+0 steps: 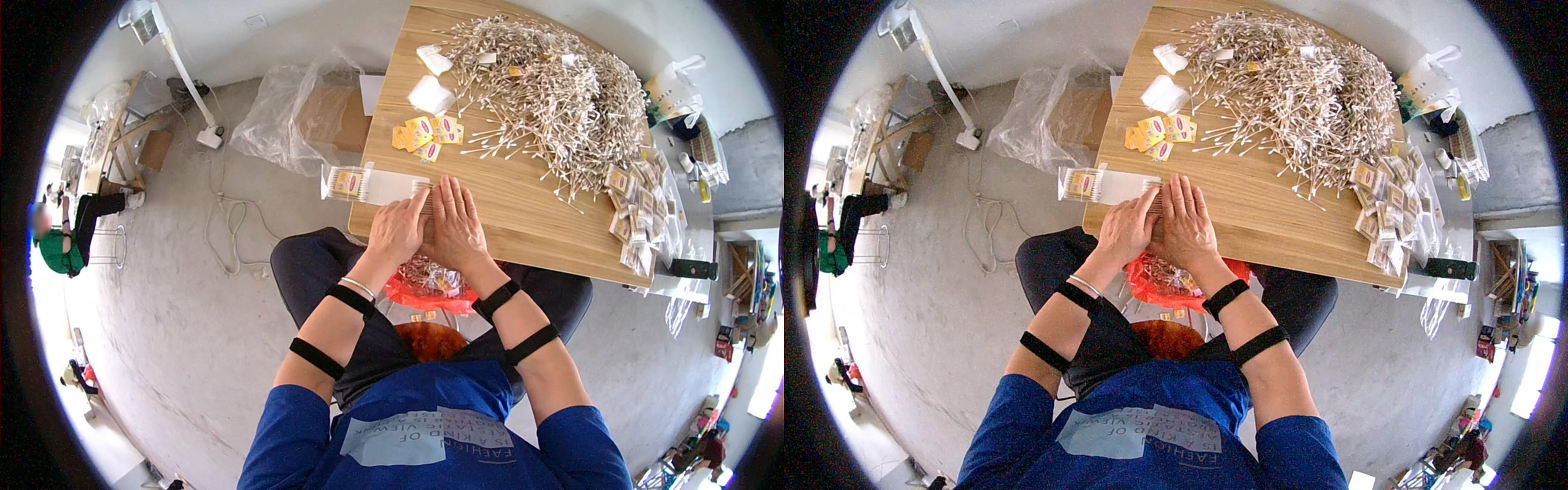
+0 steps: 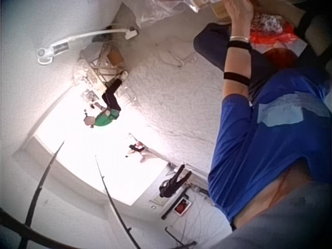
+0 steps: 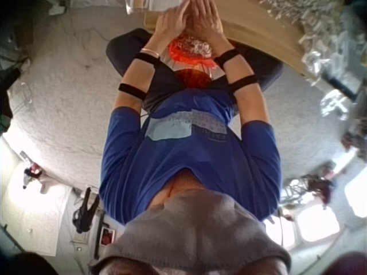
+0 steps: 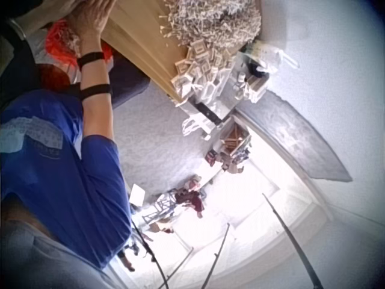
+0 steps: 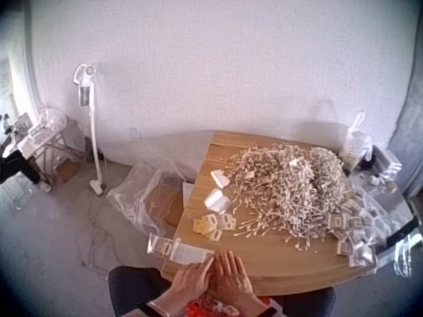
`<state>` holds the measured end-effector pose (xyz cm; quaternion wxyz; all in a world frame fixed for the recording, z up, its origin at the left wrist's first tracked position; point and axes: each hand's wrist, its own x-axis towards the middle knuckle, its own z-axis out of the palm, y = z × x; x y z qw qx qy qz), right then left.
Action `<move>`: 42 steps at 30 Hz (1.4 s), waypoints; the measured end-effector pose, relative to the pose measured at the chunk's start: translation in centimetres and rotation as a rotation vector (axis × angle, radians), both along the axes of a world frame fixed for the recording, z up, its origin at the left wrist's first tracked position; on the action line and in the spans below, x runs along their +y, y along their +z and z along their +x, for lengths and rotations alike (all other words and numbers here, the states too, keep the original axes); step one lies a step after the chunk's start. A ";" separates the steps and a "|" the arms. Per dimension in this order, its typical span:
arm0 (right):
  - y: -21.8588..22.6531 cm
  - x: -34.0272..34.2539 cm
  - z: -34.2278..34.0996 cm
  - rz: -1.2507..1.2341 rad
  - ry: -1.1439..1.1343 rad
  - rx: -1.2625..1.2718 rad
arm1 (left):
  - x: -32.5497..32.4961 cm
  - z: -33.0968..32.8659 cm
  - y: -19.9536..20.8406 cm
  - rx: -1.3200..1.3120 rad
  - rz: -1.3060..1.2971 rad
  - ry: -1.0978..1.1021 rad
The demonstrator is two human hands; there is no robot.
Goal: Counting cotton swabs and packaging them into plastic bags.
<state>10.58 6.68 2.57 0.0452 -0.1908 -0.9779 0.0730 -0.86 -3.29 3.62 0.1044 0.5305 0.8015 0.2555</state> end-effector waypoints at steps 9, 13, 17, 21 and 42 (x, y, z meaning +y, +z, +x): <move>-0.1 0.0 -0.1 -0.076 -0.008 0.012 | 0.3 -0.3 0.0 -0.042 -0.005 0.044; 0.1 -0.2 -0.1 -0.044 -0.017 0.029 | 0.6 -0.3 0.4 -0.109 -0.050 0.065; 0.6 -0.2 0.1 -0.104 -0.010 0.041 | 1.2 -1.6 0.8 -0.109 0.109 0.132; 0.7 -0.2 0.1 -0.111 -0.003 0.053 | 2.9 -3.5 0.9 -0.022 0.167 0.180; 0.7 -0.9 -0.7 -0.099 -0.091 -0.047 | 1.4 -0.5 -1.5 -0.660 0.476 0.122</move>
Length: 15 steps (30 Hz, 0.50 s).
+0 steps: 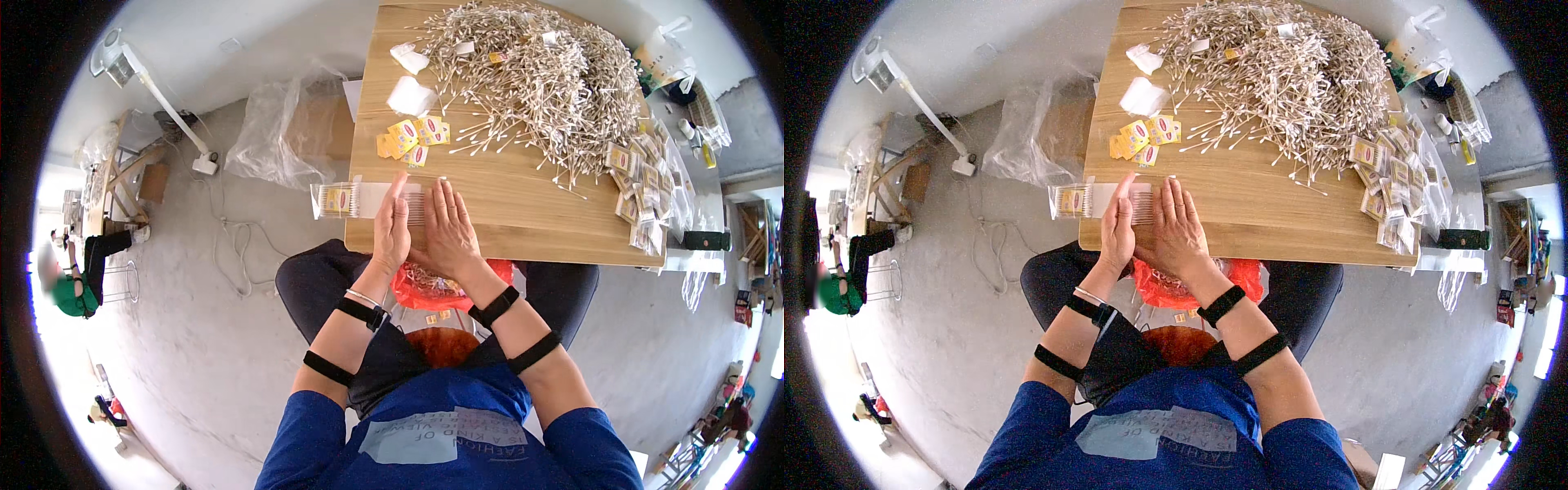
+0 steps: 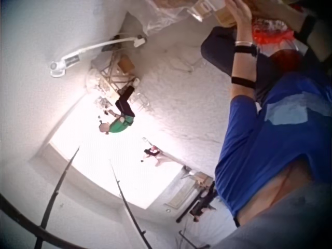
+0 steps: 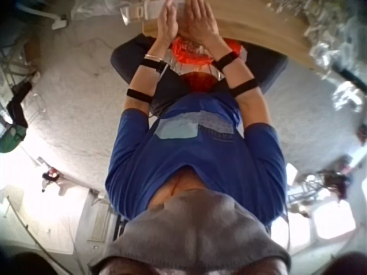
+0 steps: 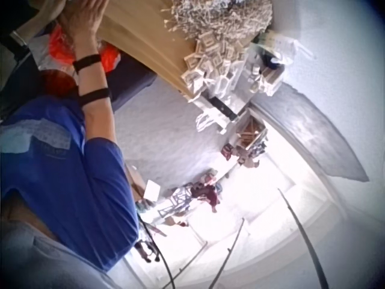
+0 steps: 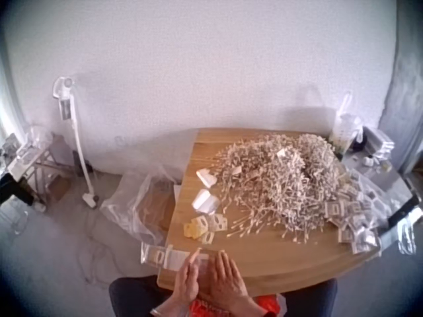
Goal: Counting cotton swabs and packaging them into plastic bags.
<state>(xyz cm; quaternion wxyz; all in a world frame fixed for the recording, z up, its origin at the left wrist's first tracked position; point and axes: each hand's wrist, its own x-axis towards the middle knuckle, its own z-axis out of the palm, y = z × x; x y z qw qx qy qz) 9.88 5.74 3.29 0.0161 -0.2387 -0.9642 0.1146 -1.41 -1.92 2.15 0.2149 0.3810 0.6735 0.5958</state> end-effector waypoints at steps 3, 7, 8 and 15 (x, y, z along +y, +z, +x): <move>-0.6 -0.3 -0.1 -0.006 -0.015 0.031 | 0.1 -0.5 0.0 -0.047 0.015 -0.052; -0.7 -0.8 -0.1 -0.041 -0.014 0.070 | -0.1 -1.0 -0.6 -0.233 0.089 -0.089; -0.6 -1.0 -0.2 -0.047 -0.010 0.077 | -0.2 -1.2 -0.9 -0.299 0.115 -0.098; -0.6 -1.3 -0.3 -0.047 0.012 0.095 | -0.2 -1.5 -1.6 -0.422 0.198 -0.103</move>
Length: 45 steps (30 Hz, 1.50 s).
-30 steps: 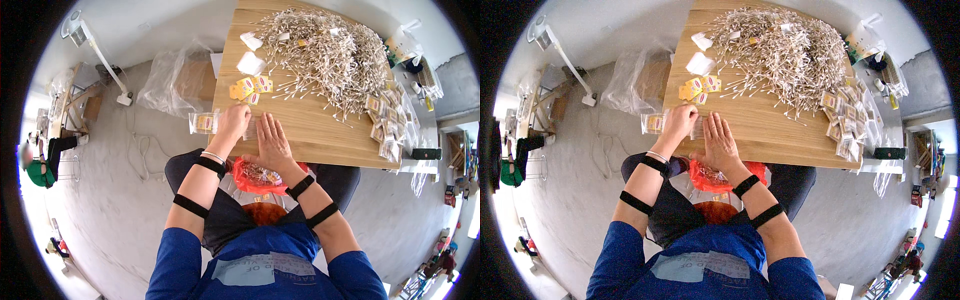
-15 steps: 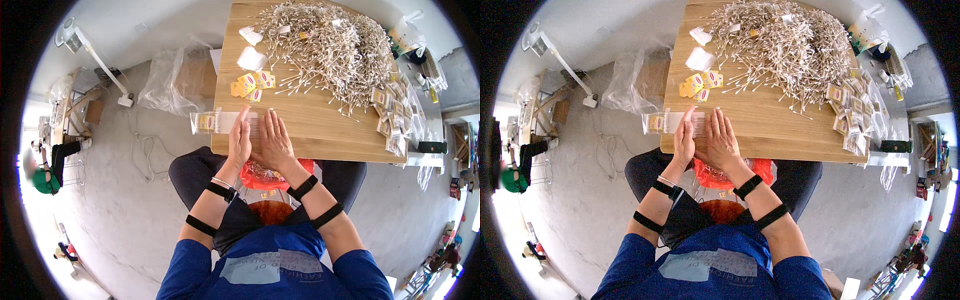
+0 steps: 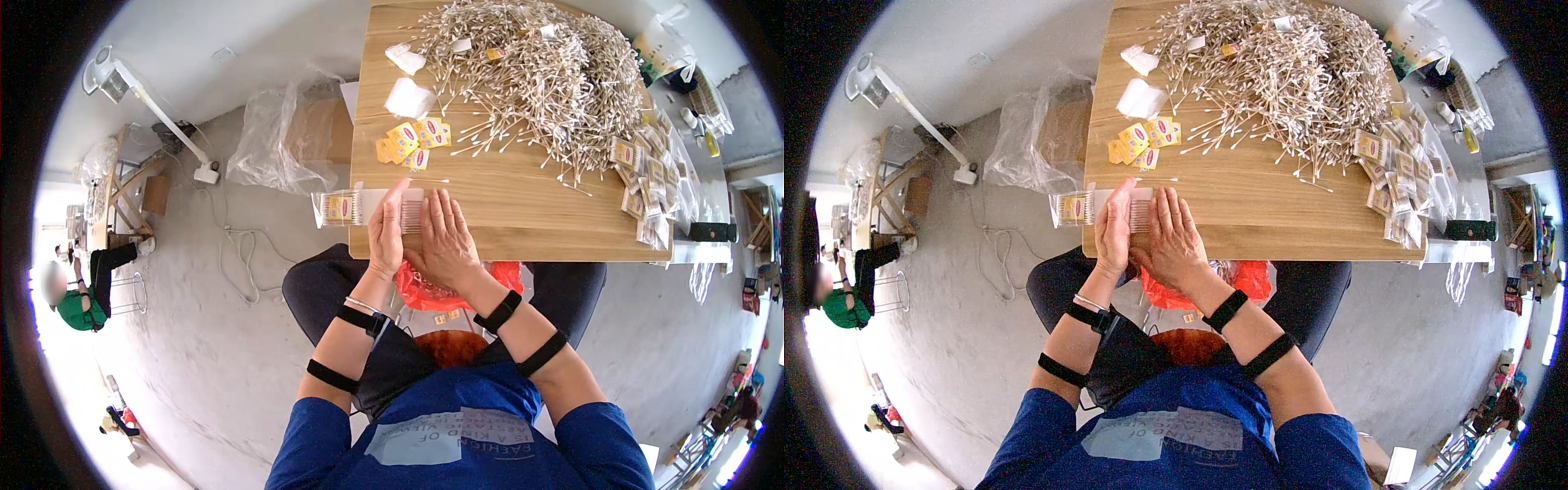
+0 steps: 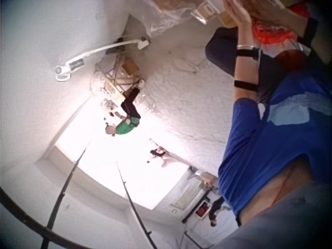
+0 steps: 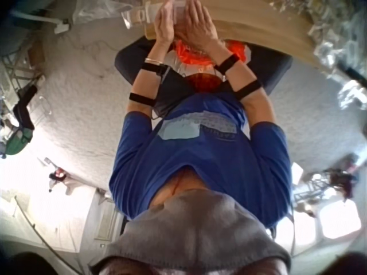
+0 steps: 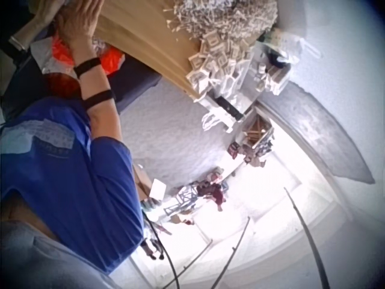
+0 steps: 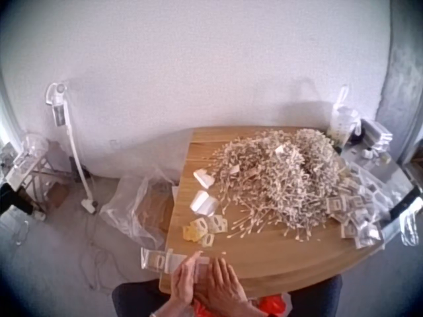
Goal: Counting cotton swabs and packaging them into plastic bags.
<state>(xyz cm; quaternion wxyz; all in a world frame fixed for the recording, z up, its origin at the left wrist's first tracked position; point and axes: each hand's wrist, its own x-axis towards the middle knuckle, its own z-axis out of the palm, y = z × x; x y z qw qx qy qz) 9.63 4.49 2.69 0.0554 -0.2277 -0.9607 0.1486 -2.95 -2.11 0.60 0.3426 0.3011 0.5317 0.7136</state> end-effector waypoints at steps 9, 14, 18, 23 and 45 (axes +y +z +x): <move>-0.6 -0.1 -2.5 0.019 -0.075 0.018 | 0.2 -1.4 0.7 0.083 -0.074 0.055; -0.4 -0.1 -2.8 0.027 -0.054 0.024 | 0.2 -1.1 0.3 0.142 -0.048 0.122; 0.0 0.1 -2.6 0.011 -0.015 0.009 | -0.1 -1.5 0.4 0.120 -0.067 0.039; -0.2 -0.2 -3.0 0.013 -0.049 0.013 | -0.3 -1.6 0.2 0.038 -0.055 0.013; -0.6 -0.5 -3.3 -0.026 -0.056 0.025 | -1.1 -2.8 2.7 0.444 -0.216 0.222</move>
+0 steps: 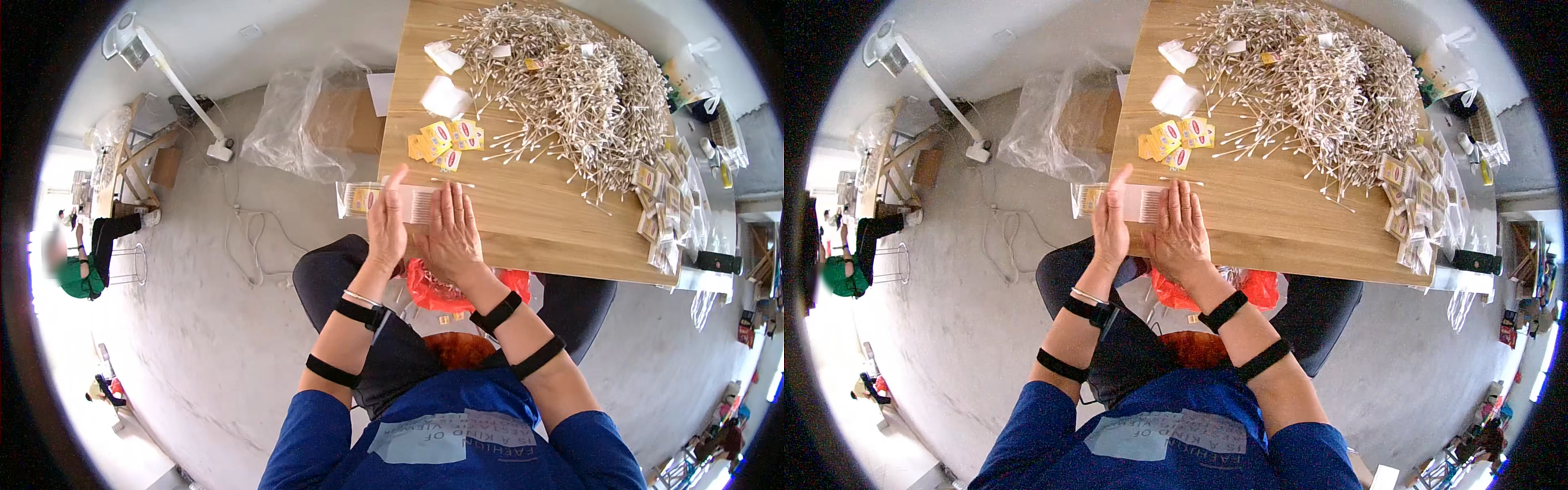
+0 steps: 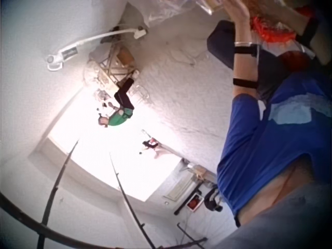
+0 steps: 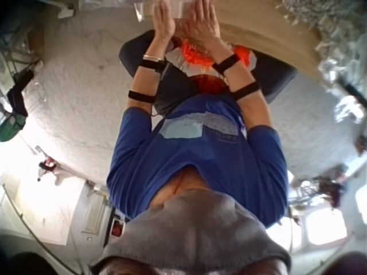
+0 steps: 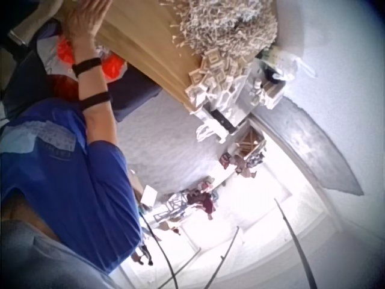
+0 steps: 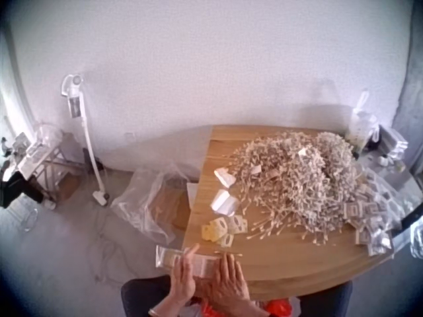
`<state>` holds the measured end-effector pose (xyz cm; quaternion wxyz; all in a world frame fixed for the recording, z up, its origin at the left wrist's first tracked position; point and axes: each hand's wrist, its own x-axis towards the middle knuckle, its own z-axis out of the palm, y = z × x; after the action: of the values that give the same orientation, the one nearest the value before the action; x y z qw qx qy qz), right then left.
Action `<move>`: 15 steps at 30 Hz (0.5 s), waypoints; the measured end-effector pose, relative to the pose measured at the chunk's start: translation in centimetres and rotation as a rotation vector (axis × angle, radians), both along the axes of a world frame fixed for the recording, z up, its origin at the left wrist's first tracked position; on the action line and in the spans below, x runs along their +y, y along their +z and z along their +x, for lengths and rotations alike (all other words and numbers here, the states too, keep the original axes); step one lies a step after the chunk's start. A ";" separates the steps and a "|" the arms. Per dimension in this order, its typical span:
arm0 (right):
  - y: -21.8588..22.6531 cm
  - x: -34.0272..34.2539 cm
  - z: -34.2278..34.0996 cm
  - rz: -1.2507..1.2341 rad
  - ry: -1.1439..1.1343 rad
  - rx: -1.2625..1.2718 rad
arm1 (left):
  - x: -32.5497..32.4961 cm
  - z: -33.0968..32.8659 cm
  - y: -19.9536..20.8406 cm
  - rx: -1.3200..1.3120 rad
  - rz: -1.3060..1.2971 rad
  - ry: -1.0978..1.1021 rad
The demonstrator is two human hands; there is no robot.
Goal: Counting cotton swabs and packaging them into plastic bags.
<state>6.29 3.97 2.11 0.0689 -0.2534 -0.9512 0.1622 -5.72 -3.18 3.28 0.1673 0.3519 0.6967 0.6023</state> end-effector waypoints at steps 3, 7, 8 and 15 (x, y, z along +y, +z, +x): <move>0.0 -0.3 -0.3 0.006 0.007 0.036 | -2.4 -4.0 0.2 0.115 -0.128 0.152; 0.2 -0.6 -0.5 0.014 0.003 0.024 | -4.7 -7.3 -2.9 0.377 -0.385 0.142; 0.2 -1.0 -0.4 0.014 0.004 0.021 | -5.0 -7.6 -3.8 0.375 -0.384 0.142; 0.6 -1.4 -1.7 0.013 0.044 -0.006 | -4.6 -7.9 -4.6 0.033 -0.250 0.047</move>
<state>4.54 2.58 2.75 0.0643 -0.2326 -0.9577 0.1567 -13.64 -7.78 -1.37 0.1843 0.3216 0.7771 0.5086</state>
